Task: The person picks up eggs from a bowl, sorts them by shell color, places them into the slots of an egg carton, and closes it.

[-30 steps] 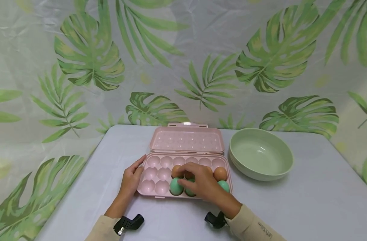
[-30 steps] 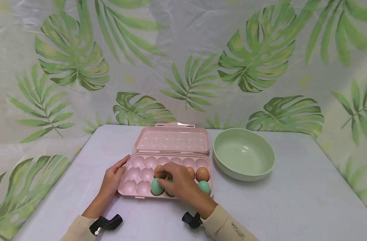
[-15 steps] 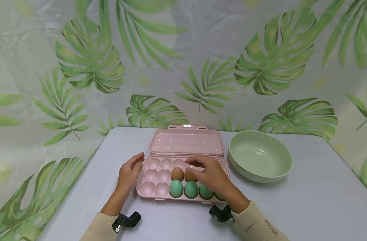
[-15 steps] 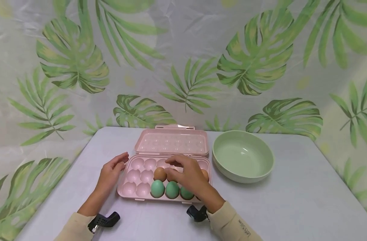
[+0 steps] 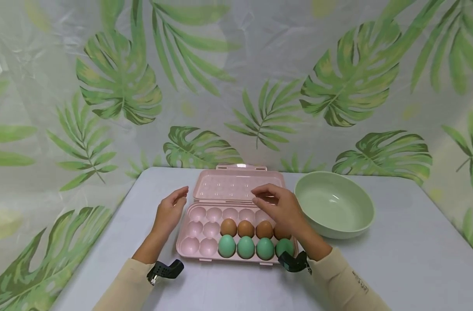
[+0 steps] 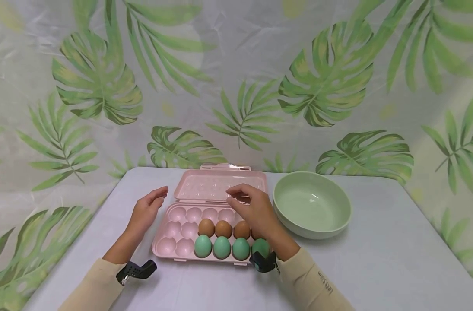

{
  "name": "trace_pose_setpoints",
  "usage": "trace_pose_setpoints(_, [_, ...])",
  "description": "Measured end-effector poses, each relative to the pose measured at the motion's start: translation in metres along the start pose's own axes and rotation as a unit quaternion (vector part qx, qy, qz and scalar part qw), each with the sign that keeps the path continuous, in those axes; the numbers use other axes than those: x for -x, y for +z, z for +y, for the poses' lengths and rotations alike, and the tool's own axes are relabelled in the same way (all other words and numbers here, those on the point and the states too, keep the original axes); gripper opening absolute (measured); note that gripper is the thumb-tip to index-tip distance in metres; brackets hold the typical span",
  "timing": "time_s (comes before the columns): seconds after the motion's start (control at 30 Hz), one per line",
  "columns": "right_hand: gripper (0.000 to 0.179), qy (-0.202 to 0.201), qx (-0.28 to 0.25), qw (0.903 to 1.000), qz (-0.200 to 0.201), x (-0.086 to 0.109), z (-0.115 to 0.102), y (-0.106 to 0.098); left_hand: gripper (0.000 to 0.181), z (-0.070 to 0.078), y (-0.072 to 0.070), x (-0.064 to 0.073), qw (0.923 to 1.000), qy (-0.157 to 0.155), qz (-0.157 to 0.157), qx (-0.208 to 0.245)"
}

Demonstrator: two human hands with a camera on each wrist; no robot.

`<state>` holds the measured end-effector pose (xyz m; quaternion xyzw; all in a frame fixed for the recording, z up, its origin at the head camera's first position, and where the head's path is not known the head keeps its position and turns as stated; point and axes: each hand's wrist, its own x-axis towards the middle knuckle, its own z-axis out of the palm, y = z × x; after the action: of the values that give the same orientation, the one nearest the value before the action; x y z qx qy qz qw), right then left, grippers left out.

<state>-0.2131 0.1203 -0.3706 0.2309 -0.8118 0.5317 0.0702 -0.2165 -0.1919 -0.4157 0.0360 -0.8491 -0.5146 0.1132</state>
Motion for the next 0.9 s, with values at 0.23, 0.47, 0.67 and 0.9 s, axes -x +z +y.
trace_pose_setpoints(0.23, [0.026,0.023,-0.013,0.9995,0.017,-0.013,0.001,-0.016,0.040,0.007,0.001,-0.009,0.9997,-0.016,-0.011,0.012])
trace_pose_setpoints(0.47, [0.031,0.082,-0.030,0.9952,0.044,-0.026,0.006,-0.028,0.045,0.017,0.000,-0.022,0.9983,-0.034,-0.032,0.036])
trace_pose_setpoints(0.67, [0.036,0.124,-0.059,0.9883,0.067,-0.042,0.018,-0.033,0.048,0.018,0.005,-0.034,0.9943,-0.047,-0.041,0.087])
trace_pose_setpoints(0.9, [0.047,0.186,-0.059,0.9790,0.060,-0.063,0.030,-0.038,0.049,0.022,0.016,-0.043,0.9911,-0.065,-0.045,0.107])
